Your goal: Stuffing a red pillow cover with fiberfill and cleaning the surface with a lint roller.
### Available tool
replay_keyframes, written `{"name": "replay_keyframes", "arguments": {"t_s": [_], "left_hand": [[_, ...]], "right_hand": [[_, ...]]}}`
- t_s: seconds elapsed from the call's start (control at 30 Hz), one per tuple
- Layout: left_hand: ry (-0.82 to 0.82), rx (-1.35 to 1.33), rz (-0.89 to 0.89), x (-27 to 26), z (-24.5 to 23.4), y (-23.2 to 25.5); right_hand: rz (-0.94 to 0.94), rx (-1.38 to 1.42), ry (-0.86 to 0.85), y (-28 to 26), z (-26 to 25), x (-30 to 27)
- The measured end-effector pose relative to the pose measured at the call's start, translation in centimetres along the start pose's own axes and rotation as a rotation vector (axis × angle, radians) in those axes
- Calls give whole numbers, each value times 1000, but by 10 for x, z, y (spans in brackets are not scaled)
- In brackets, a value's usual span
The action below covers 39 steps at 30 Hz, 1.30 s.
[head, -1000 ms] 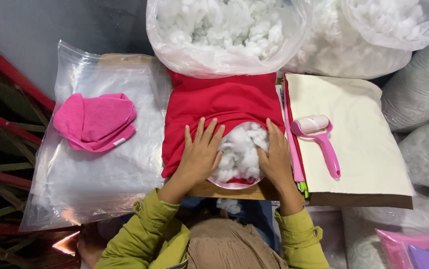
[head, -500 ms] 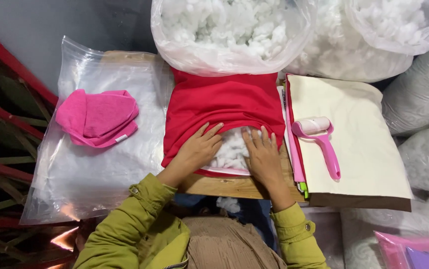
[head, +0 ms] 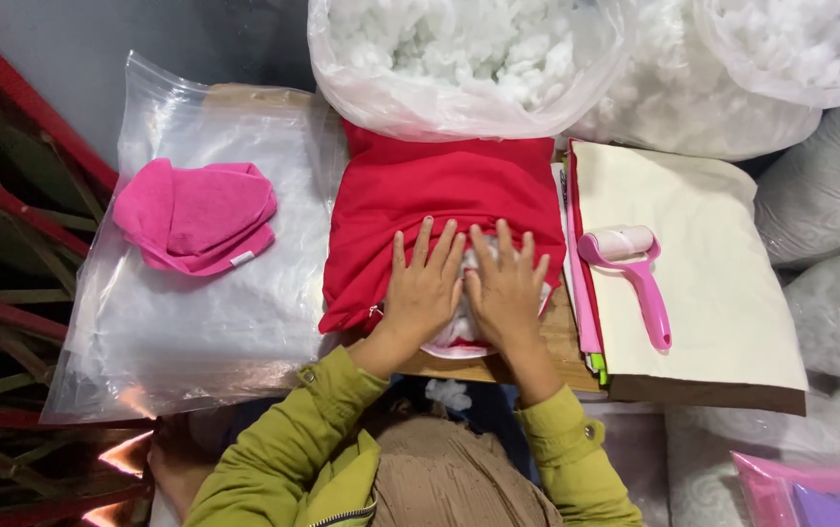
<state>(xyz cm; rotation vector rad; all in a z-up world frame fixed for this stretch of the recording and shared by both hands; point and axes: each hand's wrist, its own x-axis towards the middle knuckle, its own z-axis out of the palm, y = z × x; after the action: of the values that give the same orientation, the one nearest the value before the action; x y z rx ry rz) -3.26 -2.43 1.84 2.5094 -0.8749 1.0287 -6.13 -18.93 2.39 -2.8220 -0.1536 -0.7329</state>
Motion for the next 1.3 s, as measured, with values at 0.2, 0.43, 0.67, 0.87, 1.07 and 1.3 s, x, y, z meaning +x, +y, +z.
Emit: {"name": "replay_keyframes", "arguments": {"t_s": [0.2,0.43,0.67,0.87,1.07,1.3], "left_hand": [[-157,-48,-53,-15,15,-12],[-113,-219,-173,-37,-72,-46],[-485,-137,-406,-95,-93,-99],[-233,13,-321,-101,-72,-106],[-96,-225,-474,-34,-131,-125],[47,-450,-571,10,-158,-118]], "right_hand": [[-12,-228,-10,7,29,-10],[99,300,80,50,-79,-31],[506,352,-44,69,-74,-50],[353,69,55,65,-75,-39],[230,-90,225,96,-143,12],[78,-157,307,104,-167,47]]}}
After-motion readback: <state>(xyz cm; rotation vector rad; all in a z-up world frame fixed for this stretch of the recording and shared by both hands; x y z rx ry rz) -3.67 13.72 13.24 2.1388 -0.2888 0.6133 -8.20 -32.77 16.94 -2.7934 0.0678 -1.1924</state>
